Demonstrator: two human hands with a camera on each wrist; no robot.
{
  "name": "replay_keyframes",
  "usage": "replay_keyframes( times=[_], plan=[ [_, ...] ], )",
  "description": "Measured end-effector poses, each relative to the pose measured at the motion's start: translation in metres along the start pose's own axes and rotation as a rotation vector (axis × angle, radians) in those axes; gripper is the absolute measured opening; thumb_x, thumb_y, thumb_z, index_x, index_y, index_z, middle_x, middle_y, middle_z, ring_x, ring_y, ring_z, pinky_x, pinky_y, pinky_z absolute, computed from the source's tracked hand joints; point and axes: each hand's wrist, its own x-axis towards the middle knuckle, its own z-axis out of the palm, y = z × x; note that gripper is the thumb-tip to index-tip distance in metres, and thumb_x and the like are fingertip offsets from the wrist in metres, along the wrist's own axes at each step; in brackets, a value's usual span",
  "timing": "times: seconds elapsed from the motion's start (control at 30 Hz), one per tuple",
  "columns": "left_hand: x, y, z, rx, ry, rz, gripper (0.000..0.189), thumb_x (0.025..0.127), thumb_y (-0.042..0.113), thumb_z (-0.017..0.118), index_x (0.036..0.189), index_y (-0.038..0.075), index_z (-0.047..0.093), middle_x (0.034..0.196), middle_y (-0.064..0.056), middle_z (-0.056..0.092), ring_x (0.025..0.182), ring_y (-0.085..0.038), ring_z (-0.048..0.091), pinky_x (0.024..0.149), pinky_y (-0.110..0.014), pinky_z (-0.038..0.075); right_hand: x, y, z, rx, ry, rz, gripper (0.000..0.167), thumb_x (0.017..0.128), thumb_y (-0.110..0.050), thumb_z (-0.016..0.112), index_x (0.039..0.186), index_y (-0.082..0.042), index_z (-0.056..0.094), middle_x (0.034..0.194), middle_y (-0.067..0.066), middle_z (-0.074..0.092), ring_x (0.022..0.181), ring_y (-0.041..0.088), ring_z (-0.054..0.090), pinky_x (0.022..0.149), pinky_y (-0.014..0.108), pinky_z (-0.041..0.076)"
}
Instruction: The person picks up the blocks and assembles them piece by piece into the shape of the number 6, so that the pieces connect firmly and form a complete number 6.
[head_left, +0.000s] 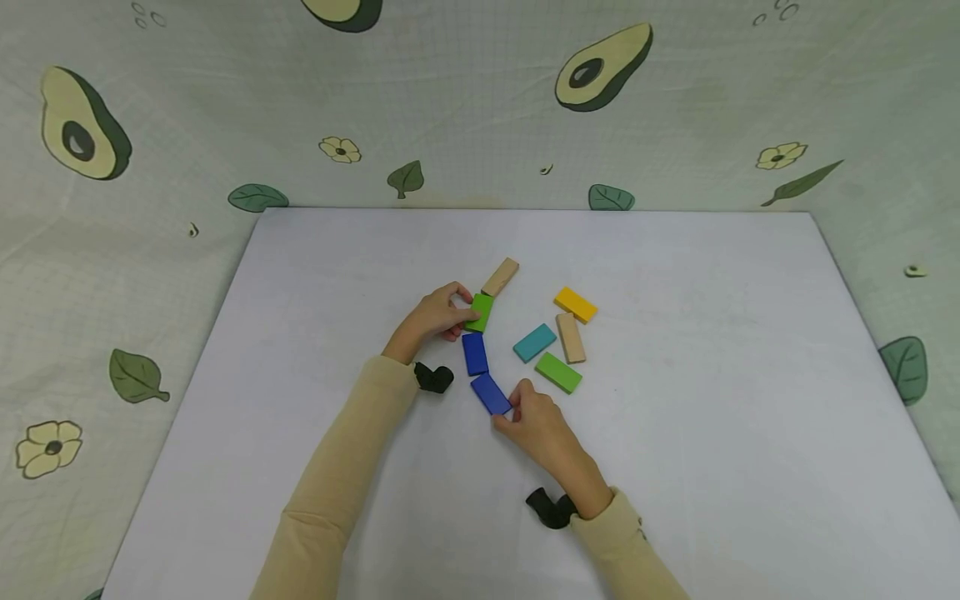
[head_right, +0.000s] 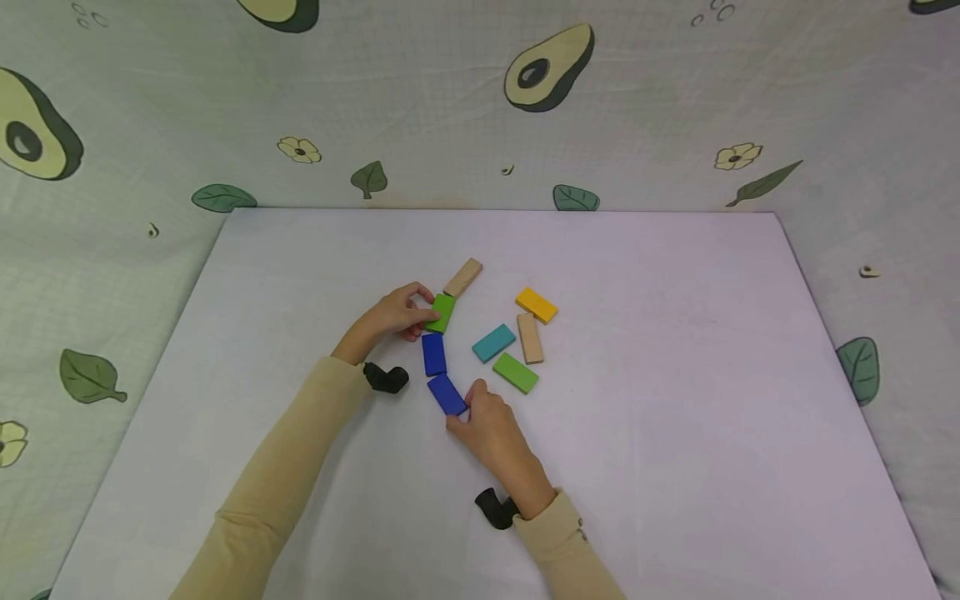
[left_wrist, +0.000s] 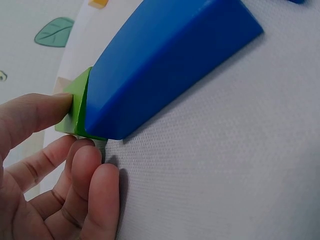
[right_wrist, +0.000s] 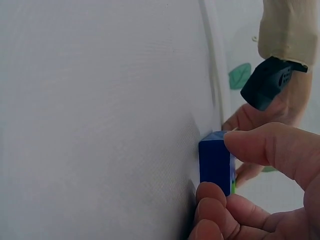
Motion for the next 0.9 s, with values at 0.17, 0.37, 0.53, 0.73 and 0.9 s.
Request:
replay_keyframes(
  times=[0.17, 0.37, 0.53, 0.73, 0.9],
  plan=[
    [0.0, 0.0, 0.0, -0.006, 0.002, 0.003, 0.038, 0.086, 0.024, 0.065, 0.118, 0.011, 0.05, 0.074, -0.004, 0.056, 0.054, -0.012, 0.053, 0.054, -0.023, 0.049, 0.0, 0.001, -0.001, 0.005, -0.007, -0.008, 0.028, 0.082, -0.019, 0.069, 0.093, -0.004, 0.049, 0.067, 0.003, 0.05, 0.056, 0.014, 0.044, 0.05, 0.025, 0.036],
    [0.0, -0.002, 0.0, -0.01, -0.001, 0.008, 0.039, 0.087, 0.025, 0.065, 0.119, 0.01, 0.05, 0.074, -0.005, 0.057, 0.054, -0.011, 0.054, 0.054, -0.022, 0.049, -0.001, 0.002, -0.001, 0.004, -0.011, -0.019, 0.028, 0.082, -0.02, 0.069, 0.094, -0.004, 0.049, 0.067, 0.003, 0.05, 0.056, 0.013, 0.044, 0.05, 0.025, 0.036],
    [-0.005, -0.004, 0.0, -0.015, -0.005, 0.015, 0.045, 0.088, 0.026, 0.063, 0.124, 0.005, 0.046, 0.077, -0.006, 0.057, 0.058, -0.011, 0.055, 0.057, -0.022, 0.049, -0.001, 0.005, 0.0, 0.005, -0.008, -0.026, 0.029, 0.082, -0.021, 0.07, 0.095, -0.004, 0.05, 0.067, 0.003, 0.05, 0.056, 0.013, 0.044, 0.05, 0.024, 0.036],
    [-0.014, -0.013, 0.006, 0.026, 0.077, 0.048, 0.05, 0.088, 0.031, 0.062, 0.127, 0.006, 0.042, 0.088, -0.009, 0.061, 0.07, -0.015, 0.057, 0.065, -0.023, 0.046, -0.002, 0.006, -0.001, 0.028, -0.008, -0.04, 0.029, 0.083, -0.023, 0.069, 0.095, -0.003, 0.051, 0.067, 0.002, 0.05, 0.056, 0.013, 0.044, 0.05, 0.024, 0.036],
    [-0.026, -0.016, 0.013, 0.089, 0.164, 0.069, 0.054, 0.087, 0.031, 0.063, 0.129, 0.007, 0.041, 0.097, -0.011, 0.06, 0.081, -0.02, 0.054, 0.069, -0.027, 0.041, -0.002, 0.008, -0.002, 0.054, 0.001, -0.051, 0.03, 0.084, -0.025, 0.068, 0.096, -0.003, 0.051, 0.067, 0.002, 0.049, 0.056, 0.012, 0.043, 0.05, 0.023, 0.035]
  ],
)
